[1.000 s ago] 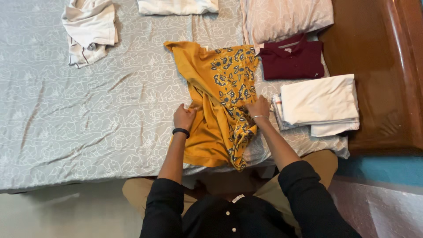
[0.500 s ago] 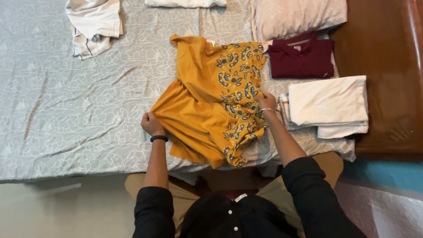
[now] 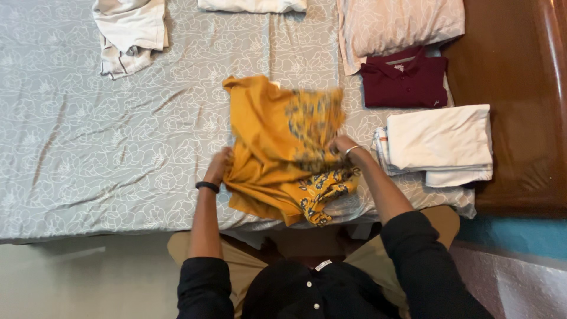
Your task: The person folds a yellow garment by hand on a bed, smoothing and turning the fabric into a small rectangle.
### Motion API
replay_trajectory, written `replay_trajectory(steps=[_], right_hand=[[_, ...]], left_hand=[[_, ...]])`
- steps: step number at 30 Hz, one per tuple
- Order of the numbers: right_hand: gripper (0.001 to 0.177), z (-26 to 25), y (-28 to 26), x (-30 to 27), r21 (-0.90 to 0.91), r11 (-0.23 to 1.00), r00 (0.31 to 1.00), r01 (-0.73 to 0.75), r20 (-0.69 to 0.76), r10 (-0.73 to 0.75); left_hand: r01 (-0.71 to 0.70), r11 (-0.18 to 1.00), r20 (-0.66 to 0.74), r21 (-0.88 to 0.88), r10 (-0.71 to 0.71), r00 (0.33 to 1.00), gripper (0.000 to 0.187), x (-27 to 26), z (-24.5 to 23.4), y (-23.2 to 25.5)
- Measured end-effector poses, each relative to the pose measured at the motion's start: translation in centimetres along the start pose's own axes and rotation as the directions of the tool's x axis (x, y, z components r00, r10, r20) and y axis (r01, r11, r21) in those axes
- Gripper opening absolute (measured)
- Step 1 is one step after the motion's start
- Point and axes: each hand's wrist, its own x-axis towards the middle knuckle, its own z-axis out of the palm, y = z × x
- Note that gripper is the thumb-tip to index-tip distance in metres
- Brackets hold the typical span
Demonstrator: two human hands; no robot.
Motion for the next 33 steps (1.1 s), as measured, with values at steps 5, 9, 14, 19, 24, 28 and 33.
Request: replay_trajectory(steps=[5,9,14,19,24,28,33], right_hand=[[0.037,-0.3,-0.6,-0.7,-0.315,0.949,0.894,-0.027,0.417,0.164],[0.064,0.7,-7.7,-5.4,-0.516,0.845,0.990,-0.140,-0.100,0.104],[0.122,3.4,-11.5,-9.3,-0.601,0.785,0.948,-0.153,-0.314,-0.055],[0.046,4.3,-6.5,-5.2,-0.743,0.669,0.968,0.021,-0.151,-0.198],[0.039,1.0,-8.5,-4.6,-0.831,0.551,0.936,0.079,0.252,0.245],[0.035,-0.1,-9.6,-5.5,-0.760,0.625,0.747,0.177,0.517,0.417],[0.039,-1.9,-15.0,-2.8,-0.612,0.749,0.935,0.253,-0.043,-0.351]], left_hand=[[0.183,0.522,0.104,0.833,-0.473,0.875,0.066,-1.4,1.8,5.1],[0.071,0.641,-0.195,0.764,0.125,0.973,0.082,-0.5,5.0,5.3],[-0.090,0.590,-0.049,0.802,0.216,0.975,0.111,-0.1,8.2,5.8],[-0.232,0.551,0.098,0.802,0.262,0.960,0.054,1.1,7.4,3.4],[-0.140,0.363,0.280,0.921,-0.369,0.886,0.034,2.1,3.8,5.8],[-0.192,0.657,0.603,0.730,-0.485,0.633,0.033,1.2,0.6,10.5],[-0.077,0.683,-0.003,0.726,0.114,0.993,0.036,2.4,3.7,15.7]])
